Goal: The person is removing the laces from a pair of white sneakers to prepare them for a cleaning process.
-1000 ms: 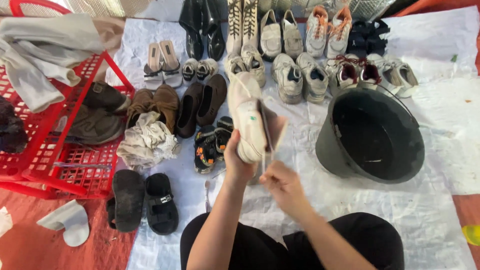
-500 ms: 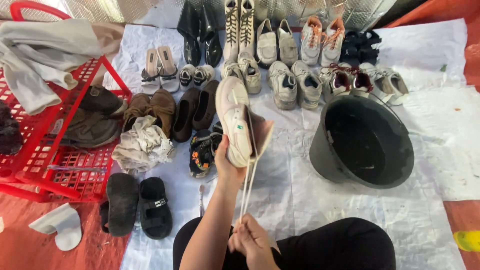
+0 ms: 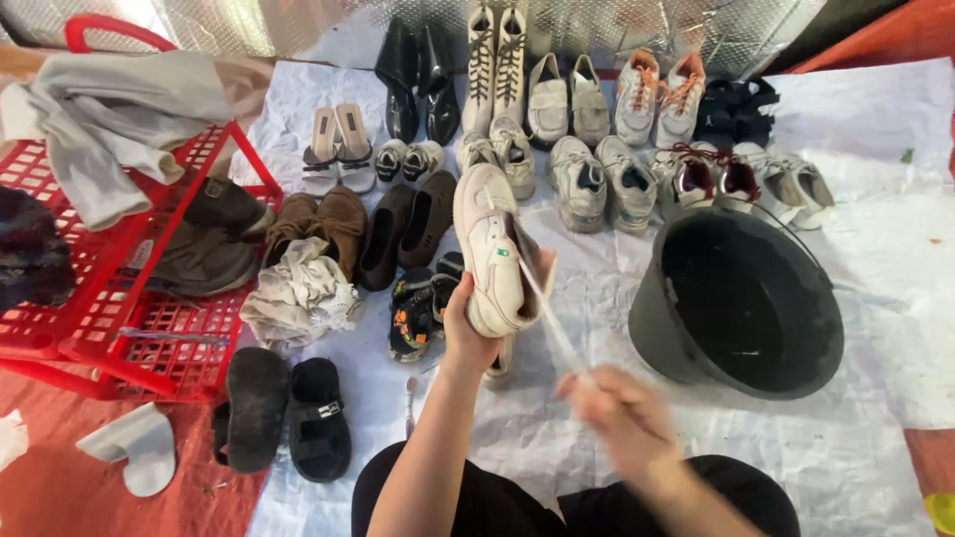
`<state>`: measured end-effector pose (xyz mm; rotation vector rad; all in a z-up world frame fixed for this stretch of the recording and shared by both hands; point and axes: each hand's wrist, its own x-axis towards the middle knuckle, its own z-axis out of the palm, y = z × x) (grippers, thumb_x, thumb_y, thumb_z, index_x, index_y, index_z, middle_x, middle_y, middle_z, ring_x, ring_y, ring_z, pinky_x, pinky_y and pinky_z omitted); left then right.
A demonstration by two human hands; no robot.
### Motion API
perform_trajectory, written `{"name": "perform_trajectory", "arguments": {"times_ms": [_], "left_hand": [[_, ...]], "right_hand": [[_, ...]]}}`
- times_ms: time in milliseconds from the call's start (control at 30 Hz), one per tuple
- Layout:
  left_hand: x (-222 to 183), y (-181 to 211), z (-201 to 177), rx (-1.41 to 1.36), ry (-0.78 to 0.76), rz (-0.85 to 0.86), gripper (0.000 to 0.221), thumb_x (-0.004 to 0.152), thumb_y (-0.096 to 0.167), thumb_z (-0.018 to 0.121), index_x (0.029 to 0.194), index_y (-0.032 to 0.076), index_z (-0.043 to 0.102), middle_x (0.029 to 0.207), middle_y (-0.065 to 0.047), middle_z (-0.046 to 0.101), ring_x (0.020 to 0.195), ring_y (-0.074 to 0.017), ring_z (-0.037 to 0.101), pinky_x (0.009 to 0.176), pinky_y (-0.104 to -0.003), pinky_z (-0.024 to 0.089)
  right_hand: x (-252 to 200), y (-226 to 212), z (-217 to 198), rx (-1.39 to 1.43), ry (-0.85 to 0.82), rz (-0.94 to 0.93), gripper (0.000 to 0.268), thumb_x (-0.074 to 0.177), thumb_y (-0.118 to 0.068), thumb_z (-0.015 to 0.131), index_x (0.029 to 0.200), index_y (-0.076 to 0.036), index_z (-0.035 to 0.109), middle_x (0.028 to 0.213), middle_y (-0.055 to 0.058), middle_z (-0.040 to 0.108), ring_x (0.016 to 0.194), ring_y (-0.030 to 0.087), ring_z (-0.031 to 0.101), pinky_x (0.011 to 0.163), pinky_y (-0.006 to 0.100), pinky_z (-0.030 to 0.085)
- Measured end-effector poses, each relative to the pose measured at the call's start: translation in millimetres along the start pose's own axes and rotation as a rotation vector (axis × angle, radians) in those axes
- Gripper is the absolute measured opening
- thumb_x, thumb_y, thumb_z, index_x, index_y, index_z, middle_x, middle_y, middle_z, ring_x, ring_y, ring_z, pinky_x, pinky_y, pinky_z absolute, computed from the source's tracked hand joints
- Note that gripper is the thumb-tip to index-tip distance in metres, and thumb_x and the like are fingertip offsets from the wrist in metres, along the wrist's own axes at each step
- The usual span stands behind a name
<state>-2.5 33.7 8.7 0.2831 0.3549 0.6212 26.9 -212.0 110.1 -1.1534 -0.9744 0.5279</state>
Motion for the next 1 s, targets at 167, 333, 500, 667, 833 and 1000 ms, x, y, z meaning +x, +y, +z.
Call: {"name": "perform_trajectory", "arguments": {"times_ms": [167,333,500,667,833,1000], "left_hand": [[3.7,-18.5,-20.6,-0.029,0.003,-0.016,0.043,0.105,0.041,0.057,0.129,0.009,0.073,0.107,-0.01,0.078,0.089,-0.0303,0.073,0.064,-0.045,0.056],[1.9,-10.9,-31.8,-0.01,0.065,-0.008,0.041,0.102,0.047,0.059,0.128,0.02,0.075,0.103,-0.007,0.079,0.087,-0.0313,0.075,0.051,-0.05,0.054],[3.8,-31.2,-63.8,-0.238,-0.359,-0.16,0.055,0.1,0.04,0.07,0.132,-0.005,0.07,0.123,-0.02,0.077,0.12,-0.0333,0.072,0.117,-0.044,0.052],[-3.5,-23.0,-59.9,-0.055,-0.519,-0.153,0.056,0.106,0.047,0.063,0.139,0.001,0.067,0.125,-0.014,0.077,0.117,-0.0283,0.072,0.103,-0.037,0.055],[-17.5,-15.4,-12.2,-0.052,-0.45,-0.094,0.049,0.101,0.05,0.058,0.11,0.007,0.078,0.087,-0.02,0.082,0.075,-0.029,0.081,0.076,-0.039,0.066],[-23.1,-22.3,3.8,0.049,-0.448,0.046,0.056,0.096,0.032,0.067,0.141,0.0,0.062,0.11,-0.024,0.079,0.09,-0.0291,0.08,0.078,-0.041,0.066]], "right_hand": [[-28.5,63.9,90.7,0.83,0.13,0.405,0.024,0.105,-0.022,0.063,0.09,-0.004,0.061,0.068,0.011,0.046,0.052,0.011,0.028,0.068,0.029,0.033],[-38.8,52.4,110.7,0.895,0.034,0.404,0.032,0.111,-0.028,0.052,0.084,-0.01,0.055,0.055,-0.009,0.019,0.05,0.009,0.021,0.087,0.037,0.044],[-34.9,33.8,96.9,0.229,-0.2,0.384,0.055,0.106,-0.05,0.052,0.115,-0.003,0.08,0.082,0.011,0.075,0.083,0.022,0.072,0.092,0.038,0.054],[15.4,-21.9,14.8,-0.386,0.389,0.366,0.033,0.103,-0.022,0.05,0.095,-0.011,0.08,0.09,0.002,0.078,0.087,0.015,0.072,0.089,0.032,0.053],[87.5,-22.7,-9.3,-0.472,0.415,0.007,0.055,0.087,-0.009,0.088,0.134,0.001,0.062,0.115,0.011,0.051,0.103,0.021,0.059,0.095,0.031,0.057],[100.8,3.6,9.3,-0.574,0.274,0.233,0.08,0.079,0.002,0.071,0.151,-0.003,0.037,0.111,0.014,0.052,0.101,0.026,0.057,0.089,0.034,0.055]]}}
